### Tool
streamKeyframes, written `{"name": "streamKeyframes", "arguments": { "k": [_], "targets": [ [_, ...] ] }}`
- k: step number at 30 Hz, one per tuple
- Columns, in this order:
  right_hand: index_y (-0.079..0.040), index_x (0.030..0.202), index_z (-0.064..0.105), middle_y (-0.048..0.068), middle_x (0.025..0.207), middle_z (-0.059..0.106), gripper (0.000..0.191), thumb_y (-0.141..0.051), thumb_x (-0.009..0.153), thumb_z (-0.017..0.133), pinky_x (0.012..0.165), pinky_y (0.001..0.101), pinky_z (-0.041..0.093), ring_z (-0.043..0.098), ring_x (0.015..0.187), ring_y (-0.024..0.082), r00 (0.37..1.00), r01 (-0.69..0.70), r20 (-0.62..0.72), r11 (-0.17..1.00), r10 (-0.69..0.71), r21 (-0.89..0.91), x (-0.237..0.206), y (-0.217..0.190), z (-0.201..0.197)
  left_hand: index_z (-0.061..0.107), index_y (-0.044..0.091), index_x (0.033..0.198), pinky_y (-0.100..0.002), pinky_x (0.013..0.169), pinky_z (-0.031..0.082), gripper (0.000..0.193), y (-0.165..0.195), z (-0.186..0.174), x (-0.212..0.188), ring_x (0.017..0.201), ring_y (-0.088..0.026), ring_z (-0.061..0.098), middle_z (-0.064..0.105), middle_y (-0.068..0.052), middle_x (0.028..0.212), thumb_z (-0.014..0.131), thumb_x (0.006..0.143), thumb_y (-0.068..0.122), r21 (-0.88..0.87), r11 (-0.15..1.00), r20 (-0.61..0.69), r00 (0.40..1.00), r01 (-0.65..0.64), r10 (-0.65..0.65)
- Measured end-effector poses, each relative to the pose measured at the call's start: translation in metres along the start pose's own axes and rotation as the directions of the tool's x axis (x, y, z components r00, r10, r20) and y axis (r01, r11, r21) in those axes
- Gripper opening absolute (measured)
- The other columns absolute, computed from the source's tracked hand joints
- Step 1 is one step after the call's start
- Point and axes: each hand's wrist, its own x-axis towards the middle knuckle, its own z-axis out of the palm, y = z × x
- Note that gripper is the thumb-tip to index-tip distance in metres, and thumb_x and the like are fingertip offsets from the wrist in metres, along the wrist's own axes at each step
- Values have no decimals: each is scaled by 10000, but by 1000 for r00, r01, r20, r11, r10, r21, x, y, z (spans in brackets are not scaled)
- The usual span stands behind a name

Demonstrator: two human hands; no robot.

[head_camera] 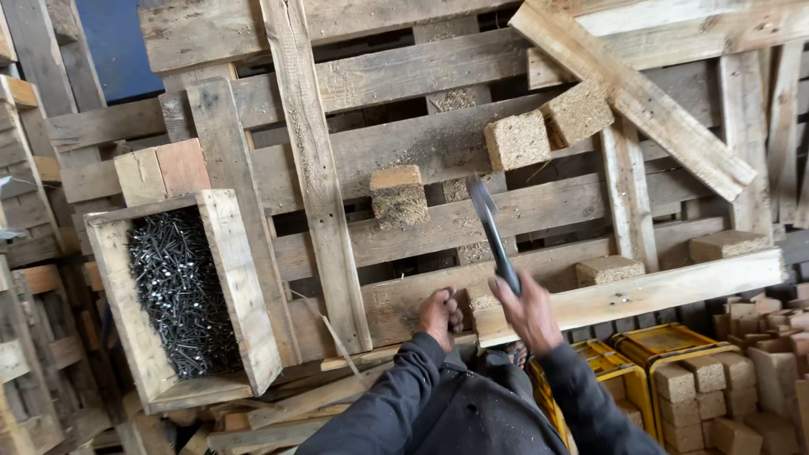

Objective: The person assembles wooden planks by hammering nails into them. They position planks on a work surface, pick up nails, and drive them in with a hammer. The person also moves small wooden blocks to adjust the work area.

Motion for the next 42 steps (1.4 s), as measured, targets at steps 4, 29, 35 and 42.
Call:
{"name": "streamKeyframes", "arguments": {
  "k": [4, 29, 35, 42],
  "targets": [
    [11, 1037, 654, 193, 734, 666, 452, -432, 952, 680, 619, 422, 520, 634, 622, 246, 997, 48, -57, 993, -54, -110, 85, -39, 31, 650, 114, 1107, -285, 415, 279, 196, 27, 9, -4, 453, -96, 366, 419, 41, 588, 528, 984, 205, 5, 1000, 108, 994, -28, 27],
    [17, 1170, 696, 71, 970, 735, 390, -322, 995, 616, 793, 289, 585, 705, 867, 142, 934, -90, -61, 394, 353, 915, -211, 281, -24, 775, 136, 931, -391, 616, 590, 392, -158, 140, -67, 660, -252, 757, 778, -105, 821, 749, 817, 510, 399, -597, 714, 644, -696, -274],
    [-87, 1343, 574, 35, 1191, 695, 490, -315, 911, 617, 957, 302, 569, 686, 1070, 123, 972, 77, -101, 119, 213, 990, -276, 301, -19, 771, 106, 1041, -333, 483, 572, 412, -242, 107, -149, 565, -160, 702, 770, -60, 773, 650, 957, 491, -40, -480, 800, 260, -876, -541],
    [-103, 1085, 630, 15, 885, 606, 387, -461, 1130, 489, 639, 334, 515, 583, 749, 143, 463, 568, -329, 10, 823, 823, -334, 408, -70, 714, 52, 933, -381, 599, 595, 632, -476, 125, -78, 743, -248, 749, 746, -91, 821, 493, 989, 642, -103, -577, 470, 472, -810, -746]
  ]
}}
